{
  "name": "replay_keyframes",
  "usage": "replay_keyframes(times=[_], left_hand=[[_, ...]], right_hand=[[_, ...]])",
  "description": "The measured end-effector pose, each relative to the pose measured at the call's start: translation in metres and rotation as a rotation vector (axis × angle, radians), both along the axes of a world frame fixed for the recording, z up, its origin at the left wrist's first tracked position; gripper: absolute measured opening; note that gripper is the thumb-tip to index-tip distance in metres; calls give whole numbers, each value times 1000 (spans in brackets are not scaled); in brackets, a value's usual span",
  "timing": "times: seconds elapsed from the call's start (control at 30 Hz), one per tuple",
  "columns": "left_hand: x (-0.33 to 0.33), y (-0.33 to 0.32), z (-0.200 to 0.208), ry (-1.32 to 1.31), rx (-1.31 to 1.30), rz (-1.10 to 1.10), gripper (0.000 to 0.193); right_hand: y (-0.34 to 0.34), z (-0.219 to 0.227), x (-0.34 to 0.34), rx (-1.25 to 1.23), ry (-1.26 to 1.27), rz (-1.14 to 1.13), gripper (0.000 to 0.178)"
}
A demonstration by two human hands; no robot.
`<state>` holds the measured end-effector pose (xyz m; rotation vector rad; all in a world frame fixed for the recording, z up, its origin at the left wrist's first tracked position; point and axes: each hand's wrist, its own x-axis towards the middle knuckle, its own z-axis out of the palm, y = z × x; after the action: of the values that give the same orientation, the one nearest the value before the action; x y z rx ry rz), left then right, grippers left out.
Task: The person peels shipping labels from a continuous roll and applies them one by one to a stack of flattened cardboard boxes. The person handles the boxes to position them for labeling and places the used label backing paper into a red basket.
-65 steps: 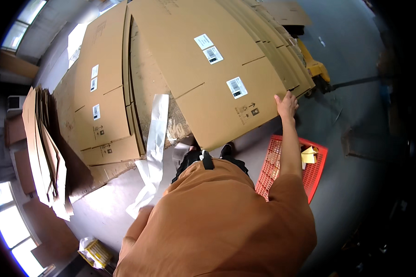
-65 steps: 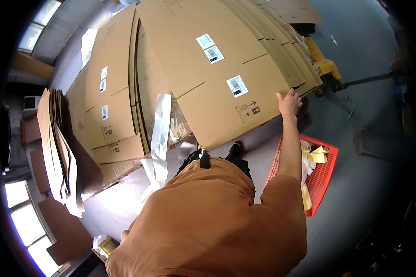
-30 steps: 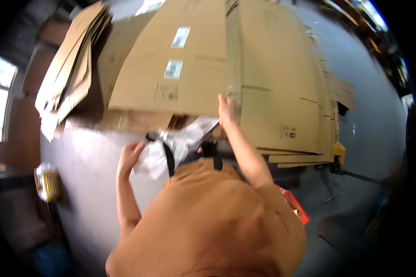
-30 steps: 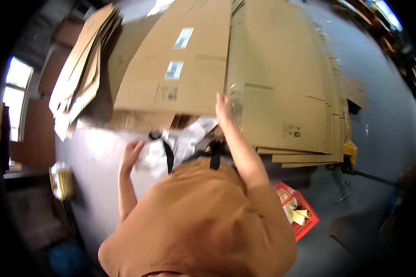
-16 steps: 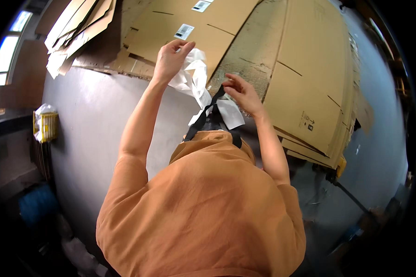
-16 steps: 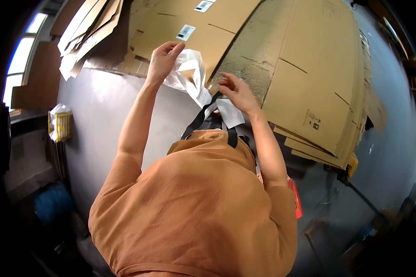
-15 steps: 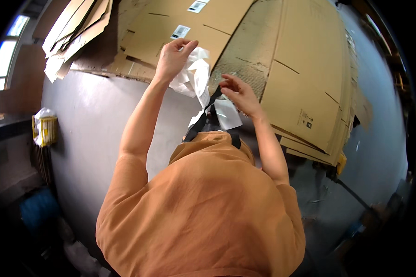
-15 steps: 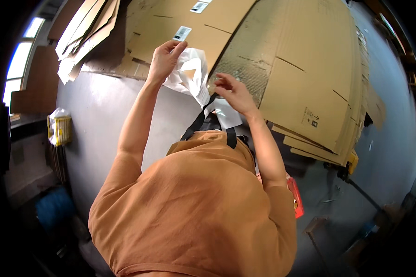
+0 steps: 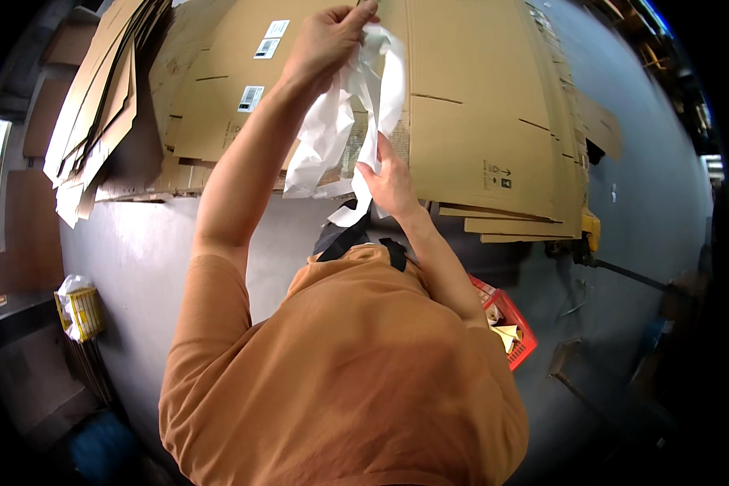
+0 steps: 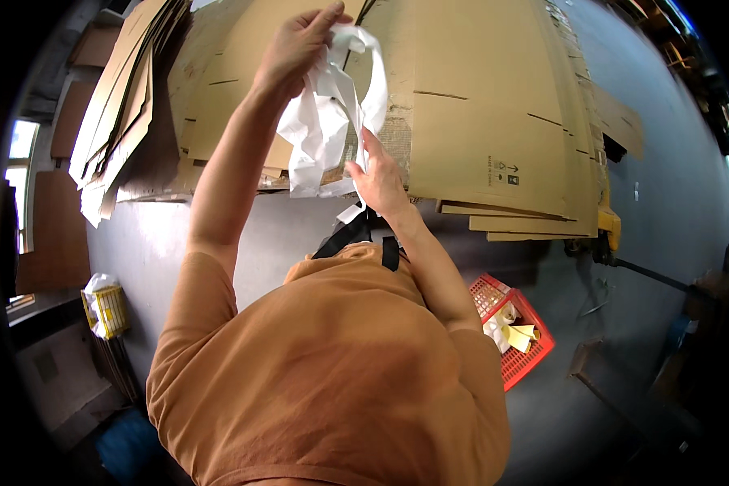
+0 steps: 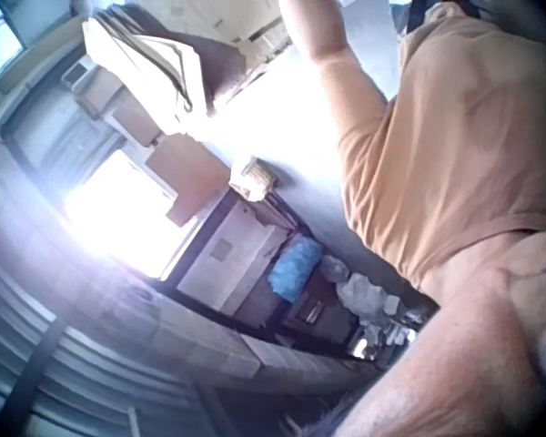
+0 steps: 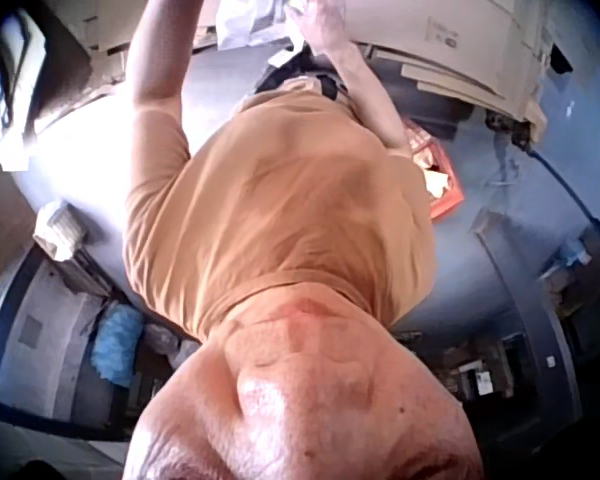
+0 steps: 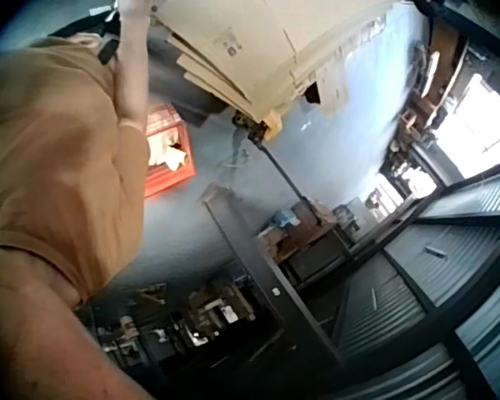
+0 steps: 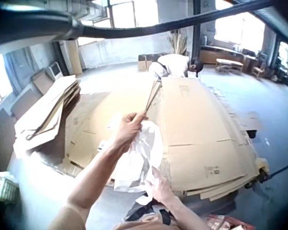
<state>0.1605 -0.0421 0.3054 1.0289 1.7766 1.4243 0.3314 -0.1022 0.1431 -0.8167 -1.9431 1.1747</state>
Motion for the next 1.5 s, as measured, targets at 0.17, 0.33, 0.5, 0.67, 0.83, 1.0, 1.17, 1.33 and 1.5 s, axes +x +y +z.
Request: replay_keyframes(times=[0.17,0.33,0.5,0.67,0.83,1.0,1.17,1.33,1.5], left_hand=[[-2,17,30,34,140,-52,36],[-48,39,13,234,209,-13,32],[-83,46,-15,562,29,133,46],[-125,45,-73,569,36,107,58],[-89,13,-71,966,290,-8,30],[-11,-23,-91,616,-581,-751,48],[14,-14,-123,-139,-731,-1043,80],[29,14,-122,97,-482,-1133,47],[38,37,-113,-627,-284,-703,33]], right_hand=[[21,0,35,-299,-2,114,22],[31,22,62,-598,23,337,24],[22,37,78,-784,381,378,63],[26,55,82,-648,390,141,59],[30,65,78,-91,-203,-205,53],[27,70,55,313,-467,-248,63],[-4,92,17,309,-718,-57,68],[-19,66,-1,428,-848,-301,68],[-41,41,1,350,-803,-485,67]])
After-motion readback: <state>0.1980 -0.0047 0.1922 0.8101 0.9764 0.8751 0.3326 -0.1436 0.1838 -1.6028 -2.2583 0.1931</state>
